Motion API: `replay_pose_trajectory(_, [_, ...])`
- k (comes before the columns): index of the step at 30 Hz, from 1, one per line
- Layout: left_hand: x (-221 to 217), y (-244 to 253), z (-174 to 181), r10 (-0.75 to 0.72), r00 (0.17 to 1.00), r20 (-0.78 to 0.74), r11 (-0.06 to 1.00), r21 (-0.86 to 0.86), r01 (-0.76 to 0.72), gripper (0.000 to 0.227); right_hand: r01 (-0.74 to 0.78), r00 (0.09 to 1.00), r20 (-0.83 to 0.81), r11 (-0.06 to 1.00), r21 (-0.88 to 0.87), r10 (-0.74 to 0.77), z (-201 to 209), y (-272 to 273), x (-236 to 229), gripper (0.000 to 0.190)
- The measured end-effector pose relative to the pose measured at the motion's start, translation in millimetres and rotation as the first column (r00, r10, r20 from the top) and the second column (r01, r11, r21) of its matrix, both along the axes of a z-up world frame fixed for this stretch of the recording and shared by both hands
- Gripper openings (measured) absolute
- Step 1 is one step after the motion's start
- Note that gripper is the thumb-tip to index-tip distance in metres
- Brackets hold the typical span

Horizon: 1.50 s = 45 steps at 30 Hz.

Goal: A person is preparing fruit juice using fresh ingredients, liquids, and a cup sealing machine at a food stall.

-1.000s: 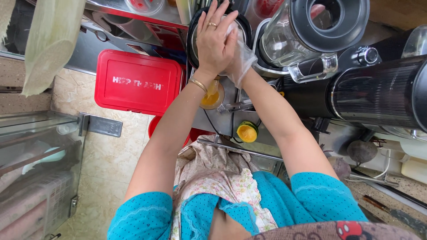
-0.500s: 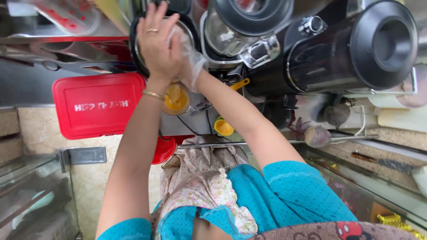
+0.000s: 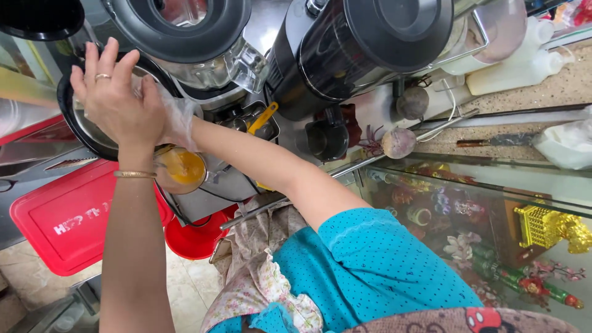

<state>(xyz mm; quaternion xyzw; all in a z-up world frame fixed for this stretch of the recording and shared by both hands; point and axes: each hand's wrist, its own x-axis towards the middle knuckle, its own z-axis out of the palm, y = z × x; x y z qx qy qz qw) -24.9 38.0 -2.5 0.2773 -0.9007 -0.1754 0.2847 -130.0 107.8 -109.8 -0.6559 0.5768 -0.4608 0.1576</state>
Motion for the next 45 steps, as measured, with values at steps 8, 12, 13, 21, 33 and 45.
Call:
replay_pose_trajectory(8, [28, -2, -11, 0.162, 0.968, -0.193, 0.984, -0.048, -0.175, 0.042, -0.134, 0.982, 0.127, 0.99, -0.053, 0.14, 1, -37, 31, 0.051])
replay_pose_trajectory(12, [39, -16, -4, 0.204, 0.929, -0.309, 0.975, 0.152, -0.164, 0.042, -0.132, 0.99, 0.035, 0.981, -0.139, 0.138, 37, -60, 46, 0.053])
replay_pose_trajectory(13, [39, -19, -2, 0.211, 0.93, -0.301, 0.97, 0.182, -0.161, 0.042, -0.052, 0.996, -0.075, 0.981, -0.189, 0.038, 58, -59, 44, 0.055])
replay_pose_trajectory(21, [8, -19, 18, 0.227, 0.964, -0.14, 0.974, 0.058, -0.221, 0.029, -0.223, 0.72, 0.664, 0.973, -0.054, 0.202, -76, -88, 38, 0.042])
replay_pose_trajectory(33, [19, -30, -2, 0.255, 0.933, -0.253, 0.964, 0.139, -0.225, 0.029, -0.443, 0.565, 0.72, 0.884, -0.149, 0.404, -82, -98, 33, 0.047])
replay_pose_trajectory(45, [44, -4, 0, 0.249, 0.875, -0.415, 0.968, 0.086, -0.235, 0.025, -0.168, 0.984, -0.07, 0.983, -0.069, 0.164, 21, -62, 44, 0.053])
